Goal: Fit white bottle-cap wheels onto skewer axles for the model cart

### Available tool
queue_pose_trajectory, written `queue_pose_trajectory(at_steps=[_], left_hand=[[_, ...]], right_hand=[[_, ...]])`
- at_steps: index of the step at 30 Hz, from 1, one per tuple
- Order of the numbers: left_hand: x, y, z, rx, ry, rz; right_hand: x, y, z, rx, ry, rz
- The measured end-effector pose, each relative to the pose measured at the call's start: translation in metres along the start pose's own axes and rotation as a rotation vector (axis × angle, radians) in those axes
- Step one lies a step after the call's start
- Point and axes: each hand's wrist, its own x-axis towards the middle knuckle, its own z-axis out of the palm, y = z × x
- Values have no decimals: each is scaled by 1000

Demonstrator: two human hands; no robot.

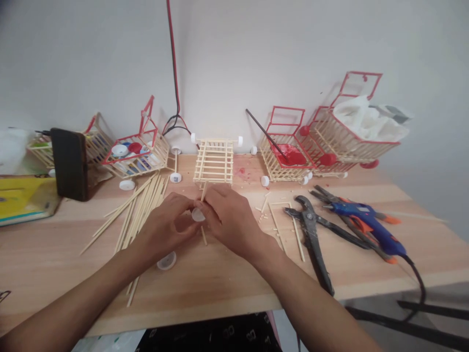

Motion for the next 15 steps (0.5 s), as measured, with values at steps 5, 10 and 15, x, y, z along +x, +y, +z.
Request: queue_pose_trajectory(at_steps=[5,10,15], left_hand=[[0,1,-1,-7,10,6],[-1,0,-2,-12,32,10],[-2,0,-1,-21,40,11]], right_hand=[[-1,-1,1,-25,1,-21],[-1,-1,1,-32,-7,-26],[-2,0,1,-31,2,-39]])
